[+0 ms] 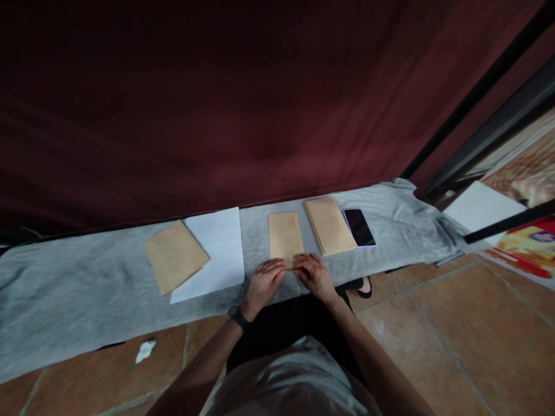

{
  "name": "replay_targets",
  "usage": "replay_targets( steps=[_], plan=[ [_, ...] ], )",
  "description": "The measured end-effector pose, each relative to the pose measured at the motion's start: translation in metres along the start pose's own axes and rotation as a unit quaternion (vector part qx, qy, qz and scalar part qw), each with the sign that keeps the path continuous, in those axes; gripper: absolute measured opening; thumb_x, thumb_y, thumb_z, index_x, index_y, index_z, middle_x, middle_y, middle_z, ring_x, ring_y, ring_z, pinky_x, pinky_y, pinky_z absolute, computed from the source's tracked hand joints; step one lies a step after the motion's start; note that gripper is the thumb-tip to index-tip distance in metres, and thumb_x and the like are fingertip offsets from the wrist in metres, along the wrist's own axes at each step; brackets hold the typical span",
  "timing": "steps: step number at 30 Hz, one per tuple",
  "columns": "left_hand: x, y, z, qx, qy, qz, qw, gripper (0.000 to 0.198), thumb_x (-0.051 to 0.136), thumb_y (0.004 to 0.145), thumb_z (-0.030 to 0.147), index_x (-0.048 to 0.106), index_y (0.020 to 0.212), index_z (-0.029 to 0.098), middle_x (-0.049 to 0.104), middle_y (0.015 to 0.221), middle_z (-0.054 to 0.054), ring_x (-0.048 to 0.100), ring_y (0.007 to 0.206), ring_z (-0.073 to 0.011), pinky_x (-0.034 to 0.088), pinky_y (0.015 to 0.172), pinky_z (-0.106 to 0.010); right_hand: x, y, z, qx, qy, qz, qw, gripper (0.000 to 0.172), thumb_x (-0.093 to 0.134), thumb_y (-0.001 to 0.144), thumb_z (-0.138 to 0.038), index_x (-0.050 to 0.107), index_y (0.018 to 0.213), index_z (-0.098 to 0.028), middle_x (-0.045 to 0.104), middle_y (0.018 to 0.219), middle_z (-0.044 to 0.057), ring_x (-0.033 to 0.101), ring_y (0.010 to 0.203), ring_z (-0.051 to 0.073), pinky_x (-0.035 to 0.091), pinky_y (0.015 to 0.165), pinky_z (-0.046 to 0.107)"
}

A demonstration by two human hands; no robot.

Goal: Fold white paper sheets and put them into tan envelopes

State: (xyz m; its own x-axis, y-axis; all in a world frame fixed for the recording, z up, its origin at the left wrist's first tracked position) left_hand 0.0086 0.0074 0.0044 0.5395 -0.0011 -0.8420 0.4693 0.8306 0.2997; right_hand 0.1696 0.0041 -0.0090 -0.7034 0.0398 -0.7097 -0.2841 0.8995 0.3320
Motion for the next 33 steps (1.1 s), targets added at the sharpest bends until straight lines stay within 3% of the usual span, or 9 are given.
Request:
replay_targets(
  steps=[8,21,26,29,33],
  plan=[
    [0.013,0.004,0.016,-0.006,0.105,-0.001,0.994,0.024,0.047,0.097,0.015,0.067,0.109,0.020,0.071,0.115,-0.010,0.065,0.109,-0.0253,0.053,0.097,-0.040,-0.001,-0.002,-0.002,0.018,-0.006,0.015,1.000,0.018,0.048,0.101,-0.031,0.066,0.105,-0.026,0.070,0.125,0.005,0.062,0.122,0.020,0.037,0.114,0.046],
    [0.015,0.005,0.012,-0.034,0.116,0.014,0.993,0.021,0.044,0.100,0.019,0.064,0.107,0.020,0.070,0.110,-0.008,0.063,0.105,-0.0241,0.049,0.094,-0.039,-0.002,-0.001,-0.004,0.041,-0.019,0.032,0.998,0.015,0.052,0.099,-0.031,0.065,0.105,-0.025,0.070,0.122,0.005,0.063,0.115,0.021,0.039,0.113,0.047],
    [0.015,0.006,0.010,-0.049,0.104,0.011,0.993,0.022,0.042,0.102,0.022,0.064,0.105,0.020,0.070,0.106,-0.007,0.063,0.101,-0.0230,0.049,0.092,-0.038,0.002,-0.012,-0.025,0.024,-0.051,0.059,0.997,0.030,0.043,0.102,-0.024,0.062,0.125,-0.021,0.066,0.129,0.009,0.058,0.125,0.022,0.036,0.116,0.048],
    [0.015,0.006,0.010,-0.049,0.095,0.008,0.994,0.021,0.043,0.102,0.021,0.064,0.105,0.020,0.070,0.108,-0.006,0.062,0.101,-0.0224,0.048,0.094,-0.038,0.016,-0.025,-0.048,-0.021,-0.087,0.034,0.995,0.039,0.042,0.102,-0.022,0.055,0.139,-0.018,0.062,0.139,0.009,0.052,0.133,0.021,0.033,0.120,0.047],
    [0.014,0.006,0.011,-0.052,0.101,0.005,0.993,0.020,0.044,0.102,0.022,0.064,0.103,0.019,0.070,0.107,-0.007,0.062,0.102,-0.0231,0.049,0.093,-0.038,0.026,-0.036,-0.057,-0.020,-0.141,0.017,0.990,0.047,0.045,0.102,-0.024,0.046,0.148,-0.016,0.053,0.149,0.010,0.047,0.139,0.023,0.033,0.120,0.046]
  ],
)
Point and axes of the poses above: each hand's wrist, its own y-axis towards the middle knuckle, its own x-axis out of the palm, z = x × y, the point moved 8 cm from there along y, towards the middle knuckle
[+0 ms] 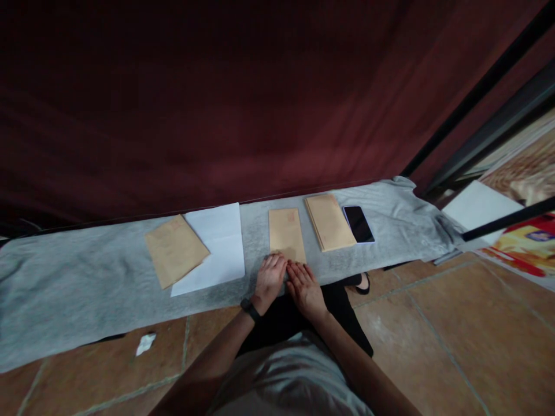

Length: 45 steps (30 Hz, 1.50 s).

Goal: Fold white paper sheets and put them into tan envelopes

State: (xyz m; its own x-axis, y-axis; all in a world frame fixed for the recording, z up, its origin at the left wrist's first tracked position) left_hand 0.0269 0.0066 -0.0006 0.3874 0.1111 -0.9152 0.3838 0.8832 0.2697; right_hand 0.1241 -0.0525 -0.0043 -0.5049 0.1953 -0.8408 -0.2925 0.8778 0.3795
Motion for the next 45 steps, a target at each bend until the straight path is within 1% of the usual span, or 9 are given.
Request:
replay_targets(
  steps=[7,11,15,18,23,29,38,41,45],
  plan=[
    [0.002,-0.001,-0.001,-0.005,0.011,-0.013,1.000,0.023,0.044,0.099,0.016,0.065,0.110,0.017,0.071,0.112,-0.009,0.064,0.105,-0.0240,0.050,0.095,-0.039,-0.007,-0.004,0.015,0.028,-0.036,-0.006,0.999,0.045,0.044,0.103,-0.025,0.047,0.148,-0.020,0.053,0.149,0.006,0.049,0.138,0.022,0.032,0.121,0.044],
    [0.002,-0.009,0.002,0.005,0.021,-0.030,0.999,0.033,0.042,0.095,0.008,0.064,0.119,0.016,0.069,0.125,-0.010,0.062,0.118,-0.0233,0.049,0.102,-0.040,-0.009,-0.005,0.019,0.039,-0.040,-0.002,0.998,0.043,0.043,0.104,-0.025,0.049,0.147,-0.020,0.054,0.148,0.006,0.051,0.136,0.021,0.031,0.121,0.043],
    [0.005,-0.028,0.018,0.065,0.068,-0.045,0.995,0.046,0.038,0.095,0.008,0.053,0.138,0.011,0.053,0.148,-0.013,0.045,0.141,-0.0234,0.037,0.118,-0.045,-0.007,-0.006,0.018,0.044,-0.038,-0.001,0.998,0.043,0.041,0.104,-0.024,0.050,0.146,-0.019,0.055,0.147,0.006,0.051,0.136,0.021,0.029,0.121,0.044],
    [0.008,-0.042,0.030,0.081,0.088,-0.052,0.991,0.053,0.038,0.096,0.013,0.040,0.150,0.010,0.039,0.159,-0.012,0.031,0.149,-0.0222,0.030,0.123,-0.044,-0.006,-0.005,0.016,0.048,-0.039,0.000,0.998,0.042,0.041,0.103,-0.023,0.052,0.144,-0.019,0.056,0.146,0.007,0.051,0.136,0.022,0.029,0.121,0.046],
    [0.011,-0.046,0.036,0.057,0.099,-0.053,0.992,0.062,0.040,0.094,0.015,0.032,0.154,0.011,0.032,0.162,-0.010,0.022,0.152,-0.0219,0.025,0.125,-0.043,-0.010,0.001,0.014,0.044,-0.046,-0.014,0.998,0.042,0.042,0.104,-0.027,0.053,0.143,-0.020,0.056,0.146,0.008,0.051,0.136,0.023,0.030,0.120,0.046],
    [0.011,-0.044,0.034,0.047,0.103,-0.050,0.992,0.059,0.038,0.097,0.020,0.031,0.156,0.011,0.035,0.161,-0.011,0.025,0.152,-0.0217,0.025,0.125,-0.043,-0.011,0.002,0.017,0.043,-0.067,-0.012,0.997,0.043,0.041,0.104,-0.026,0.052,0.144,-0.020,0.055,0.147,0.007,0.052,0.135,0.022,0.031,0.120,0.044],
    [0.000,-0.051,0.020,-0.035,0.105,-0.038,0.993,0.056,0.038,0.100,0.026,0.036,0.153,0.008,0.036,0.159,-0.016,0.027,0.151,-0.0267,0.027,0.123,-0.046,-0.021,-0.005,0.036,0.092,-0.081,0.026,0.992,0.041,0.044,0.103,-0.025,0.054,0.142,-0.017,0.056,0.146,0.009,0.047,0.139,0.026,0.028,0.121,0.049],
    [0.002,-0.052,0.017,-0.050,0.110,-0.053,0.991,0.057,0.039,0.099,0.024,0.037,0.152,0.006,0.035,0.159,-0.018,0.026,0.151,-0.0283,0.027,0.123,-0.047,-0.016,0.000,0.025,0.084,-0.073,0.025,0.993,0.043,0.043,0.102,-0.025,0.054,0.142,-0.013,0.053,0.149,0.012,0.042,0.143,0.027,0.029,0.121,0.050],
    [0.007,-0.052,0.016,-0.039,0.113,-0.074,0.990,0.059,0.039,0.092,0.011,0.040,0.150,0.004,0.035,0.159,-0.019,0.027,0.151,-0.0276,0.027,0.123,-0.044,0.004,0.010,-0.004,0.025,-0.027,-0.030,0.999,0.045,0.044,0.102,-0.026,0.050,0.146,-0.018,0.051,0.150,0.008,0.043,0.142,0.021,0.031,0.122,0.042]
  ],
)
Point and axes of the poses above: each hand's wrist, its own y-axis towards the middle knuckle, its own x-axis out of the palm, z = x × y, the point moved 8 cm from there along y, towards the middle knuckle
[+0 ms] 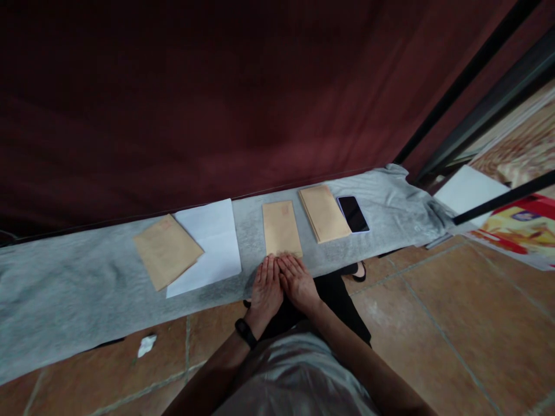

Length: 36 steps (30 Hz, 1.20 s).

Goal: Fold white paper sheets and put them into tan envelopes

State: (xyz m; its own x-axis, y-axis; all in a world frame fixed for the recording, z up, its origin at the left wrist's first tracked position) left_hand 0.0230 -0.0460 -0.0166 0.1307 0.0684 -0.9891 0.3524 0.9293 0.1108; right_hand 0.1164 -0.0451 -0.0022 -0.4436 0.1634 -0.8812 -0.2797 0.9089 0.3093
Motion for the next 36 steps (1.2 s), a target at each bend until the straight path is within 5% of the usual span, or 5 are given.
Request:
replay_targets(
  steps=[12,18,24,36],
  plan=[
    [-0.020,0.009,-0.004,0.032,-0.018,0.028,0.999,0.047,0.033,0.101,0.021,0.050,0.143,0.010,0.053,0.148,-0.016,0.045,0.142,-0.0259,0.030,0.122,-0.049,-0.008,-0.009,0.022,0.035,-0.006,0.010,0.999,0.043,0.042,0.103,-0.023,0.053,0.144,-0.019,0.054,0.149,0.007,0.049,0.138,0.020,0.031,0.122,0.043],
    [-0.011,0.033,0.014,0.109,-0.057,0.013,0.992,0.050,0.030,0.104,0.027,0.040,0.151,0.011,0.040,0.158,-0.011,0.031,0.150,-0.0217,0.027,0.124,-0.044,-0.003,-0.012,0.018,0.021,-0.015,0.020,0.999,0.045,0.046,0.100,-0.022,0.050,0.145,-0.019,0.053,0.149,0.009,0.046,0.140,0.023,0.026,0.123,0.049],
    [0.009,0.087,0.009,0.136,-0.066,-0.009,0.989,0.053,0.025,0.105,0.030,0.032,0.155,0.014,0.034,0.161,-0.009,0.024,0.152,-0.0195,0.025,0.124,-0.043,-0.006,-0.010,0.017,0.046,-0.009,0.028,0.999,0.040,0.048,0.100,-0.023,0.057,0.139,-0.020,0.063,0.139,0.009,0.051,0.136,0.024,0.018,0.125,0.053],
    [0.025,0.208,-0.002,0.060,-0.043,0.013,0.997,0.057,0.028,0.102,0.034,0.033,0.155,0.014,0.035,0.161,-0.011,0.024,0.152,-0.0233,0.014,0.125,-0.050,-0.009,-0.006,0.015,0.047,-0.027,0.035,0.998,0.048,0.045,0.100,-0.020,0.048,0.147,-0.024,0.054,0.148,0.005,0.052,0.135,0.024,0.023,0.122,0.050]
  ],
)
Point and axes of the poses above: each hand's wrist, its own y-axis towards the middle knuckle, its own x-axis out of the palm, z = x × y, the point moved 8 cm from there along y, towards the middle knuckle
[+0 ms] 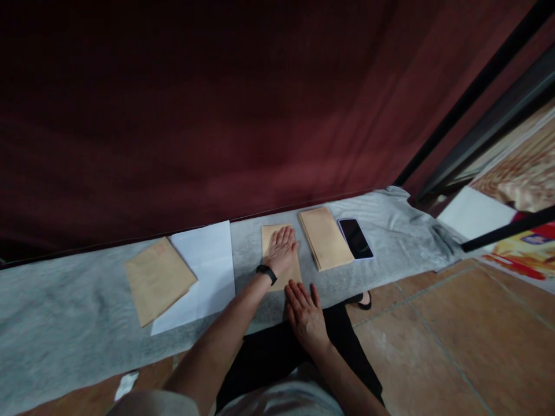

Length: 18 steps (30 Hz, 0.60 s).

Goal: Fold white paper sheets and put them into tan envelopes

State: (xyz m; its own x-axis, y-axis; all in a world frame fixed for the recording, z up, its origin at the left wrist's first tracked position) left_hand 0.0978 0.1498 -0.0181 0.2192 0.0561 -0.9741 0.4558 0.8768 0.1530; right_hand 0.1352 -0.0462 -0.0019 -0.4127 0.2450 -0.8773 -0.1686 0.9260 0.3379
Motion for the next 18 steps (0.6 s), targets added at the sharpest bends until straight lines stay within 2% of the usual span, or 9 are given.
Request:
replay_targets(
  steps=[4,7,12,16,18],
  plan=[
    [-0.001,0.010,-0.006,-0.015,-0.004,0.002,1.000,0.057,0.030,0.102,0.032,0.033,0.155,0.014,0.036,0.160,-0.011,0.024,0.152,-0.0236,0.017,0.124,-0.049,0.000,0.000,0.000,0.004,-0.005,-0.001,1.000,0.050,0.047,0.099,-0.021,0.047,0.148,-0.027,0.054,0.148,0.005,0.052,0.135,0.024,0.026,0.121,0.050],
    [-0.002,-0.007,-0.010,-0.010,-0.006,0.011,1.000,0.057,0.029,0.102,0.033,0.031,0.157,0.016,0.038,0.160,-0.011,0.026,0.151,-0.0240,0.019,0.124,-0.050,-0.001,0.000,0.000,0.003,-0.006,0.002,1.000,0.049,0.048,0.098,-0.020,0.048,0.147,-0.028,0.054,0.148,0.004,0.053,0.134,0.024,0.026,0.121,0.050],
    [-0.008,-0.067,-0.014,-0.004,0.003,0.011,1.000,0.056,0.029,0.103,0.034,0.032,0.156,0.015,0.037,0.160,-0.011,0.027,0.151,-0.0236,0.026,0.123,-0.048,-0.002,-0.001,-0.002,-0.004,-0.003,0.012,1.000,0.049,0.048,0.098,-0.019,0.049,0.146,-0.028,0.056,0.147,0.004,0.053,0.134,0.025,0.025,0.121,0.051],
    [-0.014,-0.123,-0.008,0.022,-0.004,0.018,1.000,0.054,0.032,0.103,0.031,0.034,0.155,0.016,0.037,0.160,-0.010,0.028,0.151,-0.0229,0.029,0.122,-0.047,-0.002,-0.002,-0.004,0.000,0.000,0.012,1.000,0.049,0.046,0.099,-0.018,0.049,0.147,-0.026,0.056,0.147,0.004,0.052,0.135,0.025,0.024,0.121,0.052],
    [-0.017,-0.148,-0.007,0.005,-0.015,0.034,0.999,0.052,0.033,0.103,0.028,0.035,0.153,0.013,0.039,0.158,-0.012,0.030,0.150,-0.0238,0.032,0.121,-0.047,-0.002,-0.002,-0.005,0.004,0.000,0.011,1.000,0.047,0.047,0.099,-0.018,0.051,0.145,-0.025,0.056,0.147,0.005,0.052,0.135,0.026,0.025,0.121,0.052]
  ],
)
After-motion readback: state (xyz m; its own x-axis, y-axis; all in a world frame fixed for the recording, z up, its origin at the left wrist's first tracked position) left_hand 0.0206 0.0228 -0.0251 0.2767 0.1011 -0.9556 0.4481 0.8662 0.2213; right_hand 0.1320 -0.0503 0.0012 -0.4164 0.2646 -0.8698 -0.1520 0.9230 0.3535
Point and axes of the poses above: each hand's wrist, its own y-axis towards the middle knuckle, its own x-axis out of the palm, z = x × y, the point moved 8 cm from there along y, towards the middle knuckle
